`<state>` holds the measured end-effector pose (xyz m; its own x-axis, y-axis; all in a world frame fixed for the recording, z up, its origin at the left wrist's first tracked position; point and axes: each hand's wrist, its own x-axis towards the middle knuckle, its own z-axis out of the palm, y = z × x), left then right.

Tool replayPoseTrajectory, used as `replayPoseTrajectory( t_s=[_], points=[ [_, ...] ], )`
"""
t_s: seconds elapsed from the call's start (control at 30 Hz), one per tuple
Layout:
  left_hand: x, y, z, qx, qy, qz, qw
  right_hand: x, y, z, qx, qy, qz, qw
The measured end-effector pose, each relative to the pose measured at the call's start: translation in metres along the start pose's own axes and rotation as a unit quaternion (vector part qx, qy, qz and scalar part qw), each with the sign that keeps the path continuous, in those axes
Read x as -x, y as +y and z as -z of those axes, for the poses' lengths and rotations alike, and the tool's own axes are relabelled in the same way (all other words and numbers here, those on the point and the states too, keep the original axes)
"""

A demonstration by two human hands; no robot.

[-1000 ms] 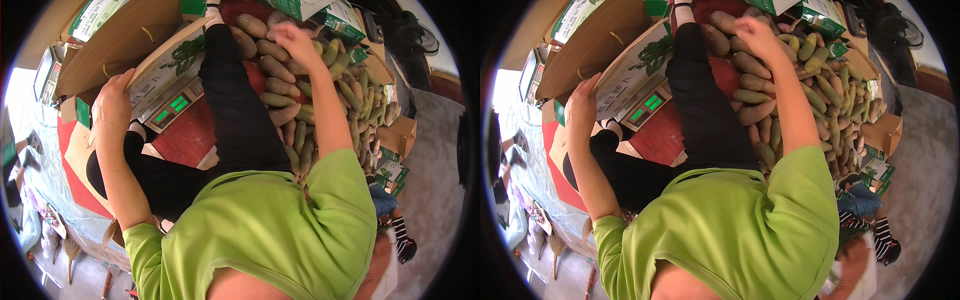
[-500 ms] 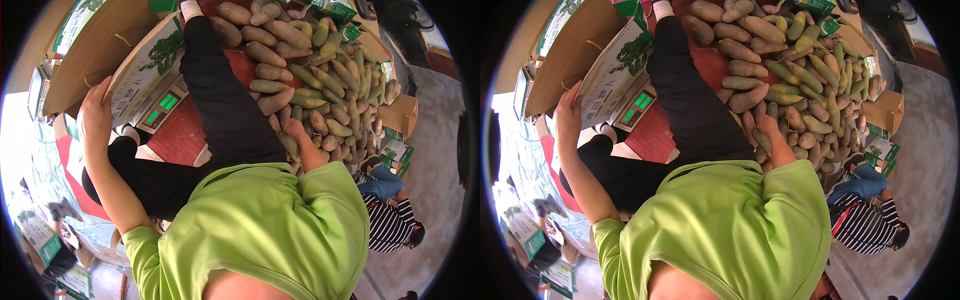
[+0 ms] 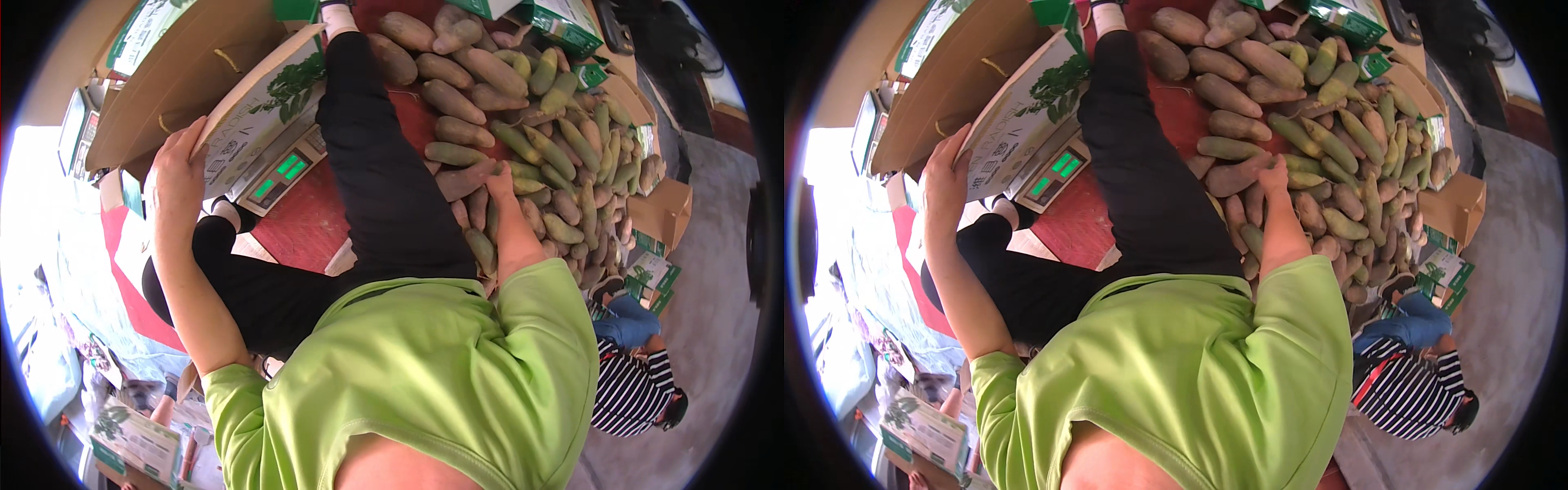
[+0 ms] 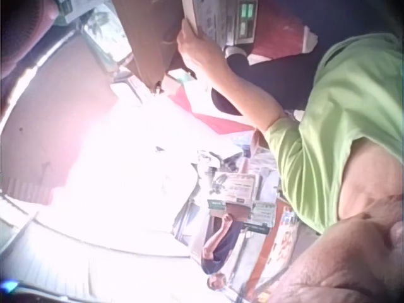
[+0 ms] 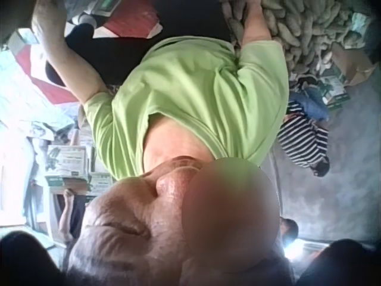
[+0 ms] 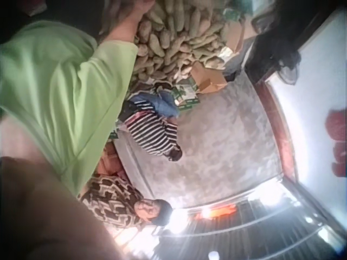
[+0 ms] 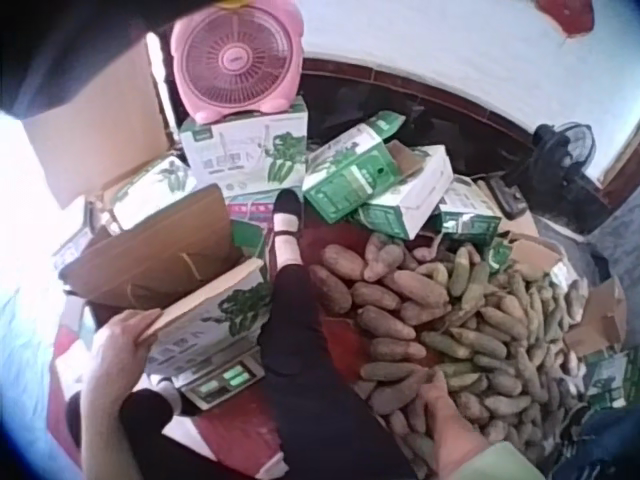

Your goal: The person places cardboard boxes onto a digital scale, packs radishes and root vegetables into the boxes by hand, and sets the filled boxes aside.

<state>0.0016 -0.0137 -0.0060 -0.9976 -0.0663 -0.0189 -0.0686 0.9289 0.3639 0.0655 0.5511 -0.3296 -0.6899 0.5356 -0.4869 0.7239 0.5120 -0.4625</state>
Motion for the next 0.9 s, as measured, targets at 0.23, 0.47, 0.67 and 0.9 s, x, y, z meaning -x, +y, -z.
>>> replayPoseTrajectory(
  t_s=[0.23, 0.47, 0.67, 0.9],
  points=[
    [0.009, -0.003, 0.005, -0.039, 0.001, 0.013, 0.999, 0.007, -0.052, -0.015, -0.13, -0.045, -0.093, 0.986],
    [0.001, -0.002, 0.001, -0.04, 0.008, -0.014, 0.999, -0.026, -0.022, -0.03, -0.102, -0.044, 0.066, 0.992],
    [0.009, -0.005, 0.002, -0.044, 0.025, -0.005, 0.999, 0.029, -0.062, -0.029, -0.027, -0.03, 0.128, 0.991],
    [0.01, 0.0, 0.007, -0.05, 0.02, -0.003, 0.999, 0.095, -0.129, -0.002, 0.138, 0.047, 0.316, 0.937]
  ],
)
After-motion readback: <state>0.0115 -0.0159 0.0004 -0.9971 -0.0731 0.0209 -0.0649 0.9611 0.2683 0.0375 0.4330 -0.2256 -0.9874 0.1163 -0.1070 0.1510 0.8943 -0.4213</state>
